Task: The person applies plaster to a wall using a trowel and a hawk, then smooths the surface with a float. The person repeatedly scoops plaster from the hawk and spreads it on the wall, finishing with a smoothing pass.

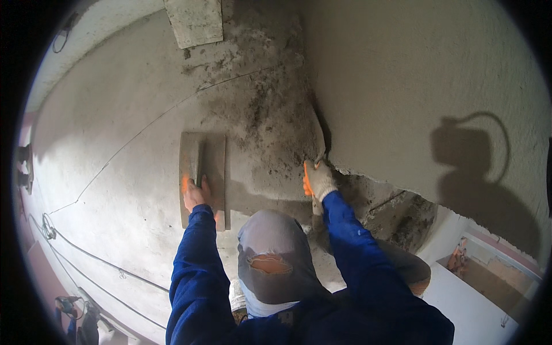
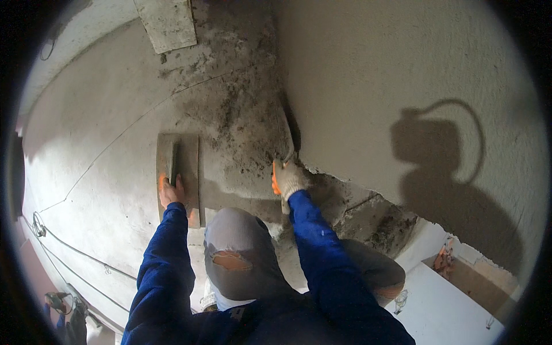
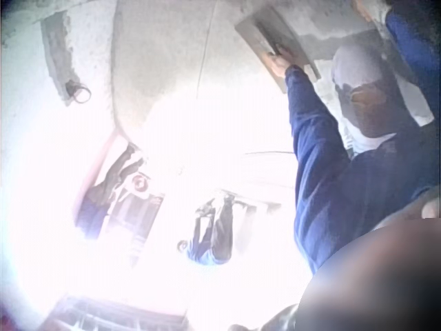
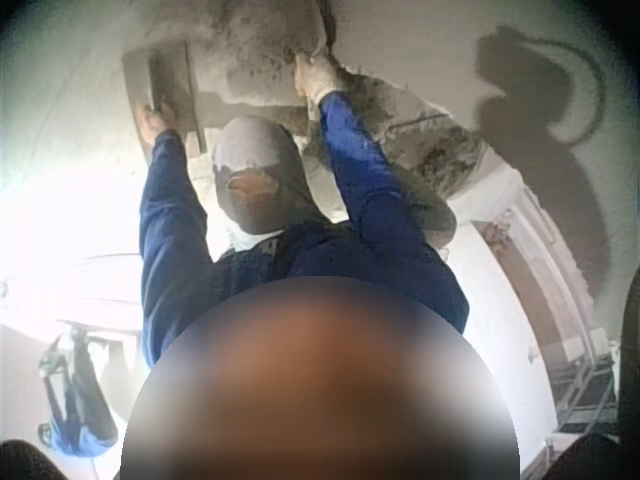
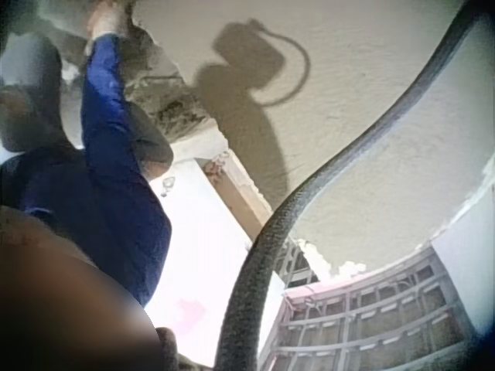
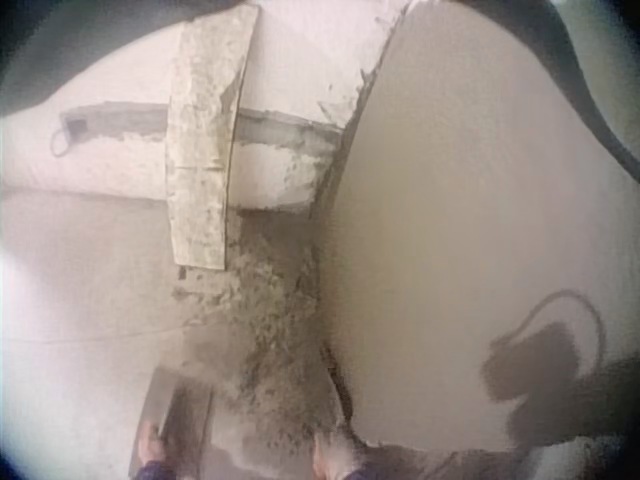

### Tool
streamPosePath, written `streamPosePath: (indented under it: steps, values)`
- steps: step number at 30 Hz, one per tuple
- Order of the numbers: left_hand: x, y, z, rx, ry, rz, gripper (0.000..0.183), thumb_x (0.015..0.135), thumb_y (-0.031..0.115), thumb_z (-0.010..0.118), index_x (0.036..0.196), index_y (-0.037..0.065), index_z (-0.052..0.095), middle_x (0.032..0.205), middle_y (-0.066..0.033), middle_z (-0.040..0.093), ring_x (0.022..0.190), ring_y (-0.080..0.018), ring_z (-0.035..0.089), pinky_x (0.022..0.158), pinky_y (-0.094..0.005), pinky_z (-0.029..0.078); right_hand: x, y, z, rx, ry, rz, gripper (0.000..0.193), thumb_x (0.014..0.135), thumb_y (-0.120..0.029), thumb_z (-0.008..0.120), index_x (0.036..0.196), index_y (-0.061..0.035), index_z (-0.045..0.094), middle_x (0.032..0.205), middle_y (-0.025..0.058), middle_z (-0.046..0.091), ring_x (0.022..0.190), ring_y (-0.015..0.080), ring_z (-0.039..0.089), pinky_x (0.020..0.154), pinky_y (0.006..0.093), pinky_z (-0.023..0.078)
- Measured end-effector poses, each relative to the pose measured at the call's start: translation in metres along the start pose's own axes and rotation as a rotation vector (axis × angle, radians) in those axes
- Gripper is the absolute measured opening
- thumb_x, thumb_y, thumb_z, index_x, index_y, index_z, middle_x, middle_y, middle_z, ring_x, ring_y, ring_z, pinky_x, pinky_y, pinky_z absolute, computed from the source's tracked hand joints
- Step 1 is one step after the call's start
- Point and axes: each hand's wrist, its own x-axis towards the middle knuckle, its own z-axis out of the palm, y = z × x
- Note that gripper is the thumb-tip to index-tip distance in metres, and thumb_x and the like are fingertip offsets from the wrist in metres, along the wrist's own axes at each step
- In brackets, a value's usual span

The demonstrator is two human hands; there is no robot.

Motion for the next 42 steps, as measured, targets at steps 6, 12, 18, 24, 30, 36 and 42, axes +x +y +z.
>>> streamPosePath:
  steps: [6,12,18,24,30,36,42]
  values:
    - [0.0,-0.002,0.002,0.009,0.016,0.026,0.056,0.088,0.052,0.056,0.111,0.001,0.06,0.099,-0.028,0.066,0.095,-0.0442,0.064,0.082,-0.0499,0.051,-0.042,0.102,-0.009,-0.187,0.009,-0.237,0.034,0.091,-0.036,0.062,0.092,-0.0033,0.052,0.062,0.0062,0.052,0.047,0.0183,0.052,0.044,0.0335,0.043]
    - [0.001,-0.002,0.003,-0.027,0.024,0.024,0.05,0.087,0.047,0.059,0.108,0.002,0.06,0.099,-0.0251,0.067,0.095,-0.0426,0.064,0.082,-0.0493,0.051,-0.084,0.102,-0.012,0.191,-0.12,0.062,0.033,0.091,-0.036,0.062,0.097,-0.0048,0.051,0.061,0.0061,0.052,0.042,0.0153,0.049,0.038,0.032,0.039]
    - [0.003,-0.007,0.006,-0.016,0.01,0.02,0.049,0.086,0.047,0.06,0.106,0.002,0.06,0.099,-0.0252,0.067,0.094,-0.0429,0.064,0.081,-0.0494,0.051,-0.073,0.057,0.002,0.25,-0.118,0.016,0.037,0.092,-0.042,0.059,0.097,-0.0057,0.054,0.063,0.0054,0.053,0.043,0.0175,0.05,0.039,0.0334,0.041]
    - [0.0,-0.006,0.004,-0.056,0.061,0.034,0.049,0.087,0.046,0.059,0.108,0.002,0.06,0.098,-0.0249,0.067,0.093,-0.0427,0.064,0.081,-0.0496,0.051,-0.018,-0.063,0.023,0.445,-0.083,-0.155,0.043,0.096,-0.051,0.048,0.112,-0.0114,0.049,0.074,0.0068,0.056,0.051,0.0179,0.052,0.044,0.0337,0.044]
    - [0.001,-0.005,0.003,-0.057,0.028,0.022,0.049,0.087,0.047,0.058,0.107,0.002,0.059,0.093,-0.0253,0.067,0.091,-0.0423,0.065,0.079,-0.0497,0.051,0.014,-0.139,0.039,0.313,0.082,-0.183,0.04,0.096,-0.045,0.05,0.118,-0.0129,0.045,0.074,0.0058,0.054,0.05,0.0167,0.05,0.043,0.034,0.043]
    - [0.001,-0.005,0.001,-0.045,0.032,0.042,0.048,0.088,0.048,0.056,0.102,0.002,0.059,0.089,-0.0249,0.068,0.085,-0.0424,0.066,0.075,-0.0499,0.052,0.041,-0.167,0.036,0.306,0.072,-0.189,0.038,0.096,-0.042,0.051,0.115,-0.011,0.044,0.073,0.006,0.053,0.05,0.0158,0.048,0.043,0.0328,0.041]
    - [0.001,-0.006,0.003,-0.021,0.046,0.048,0.047,0.088,0.047,0.057,0.105,0.003,0.058,0.086,-0.0243,0.068,0.083,-0.0423,0.066,0.073,-0.0496,0.053,0.047,-0.172,0.038,0.271,0.036,-0.177,0.037,0.098,-0.04,0.049,0.113,-0.0069,0.044,0.074,0.0079,0.055,0.055,0.0179,0.054,0.043,0.0336,0.045]
